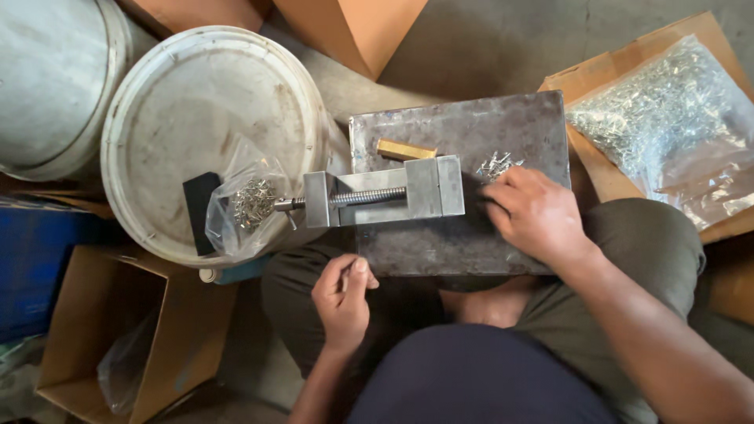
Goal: The person sits on the floor and repeatedly picks up small metal nails, places them into a metal bending tool, and bends them. They then remove the bent nails and place them on a metal plate. The person also adjusts the tool's screw mechanism during the process.
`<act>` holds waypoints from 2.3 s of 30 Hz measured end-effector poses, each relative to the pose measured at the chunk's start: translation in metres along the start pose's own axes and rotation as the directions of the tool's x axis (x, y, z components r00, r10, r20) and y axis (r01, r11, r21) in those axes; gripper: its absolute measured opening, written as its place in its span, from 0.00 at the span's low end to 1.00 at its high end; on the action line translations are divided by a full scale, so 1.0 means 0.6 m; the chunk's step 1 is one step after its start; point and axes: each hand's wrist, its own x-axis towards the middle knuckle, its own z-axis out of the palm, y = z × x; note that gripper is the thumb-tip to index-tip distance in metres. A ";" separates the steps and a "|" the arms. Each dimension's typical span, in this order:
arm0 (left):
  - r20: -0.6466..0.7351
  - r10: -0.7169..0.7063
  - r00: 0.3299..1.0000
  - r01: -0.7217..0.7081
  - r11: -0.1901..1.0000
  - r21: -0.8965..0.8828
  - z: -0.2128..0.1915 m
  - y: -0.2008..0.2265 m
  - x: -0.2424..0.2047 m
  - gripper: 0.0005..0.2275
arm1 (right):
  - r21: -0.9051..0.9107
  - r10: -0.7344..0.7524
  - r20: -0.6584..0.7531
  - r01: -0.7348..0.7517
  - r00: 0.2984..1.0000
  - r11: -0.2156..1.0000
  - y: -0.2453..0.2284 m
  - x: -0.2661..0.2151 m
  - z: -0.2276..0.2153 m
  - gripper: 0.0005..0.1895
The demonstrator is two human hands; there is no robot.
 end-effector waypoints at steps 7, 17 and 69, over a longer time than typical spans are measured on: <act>0.250 -0.031 0.968 0.019 0.998 0.052 0.042 0.004 0.043 0.06 | 0.087 -0.008 0.048 0.004 0.999 0.996 0.031 -0.021 -0.011 0.04; 0.593 -0.006 0.805 -0.098 0.985 0.142 0.087 0.021 0.083 0.07 | 0.241 0.135 0.029 -0.138 0.990 0.961 0.046 -0.024 -0.027 0.06; 0.814 -0.197 0.547 0.542 0.824 -0.165 0.087 -0.058 0.078 0.11 | 0.599 0.262 0.125 -0.283 0.957 0.749 -0.094 -0.070 0.034 0.10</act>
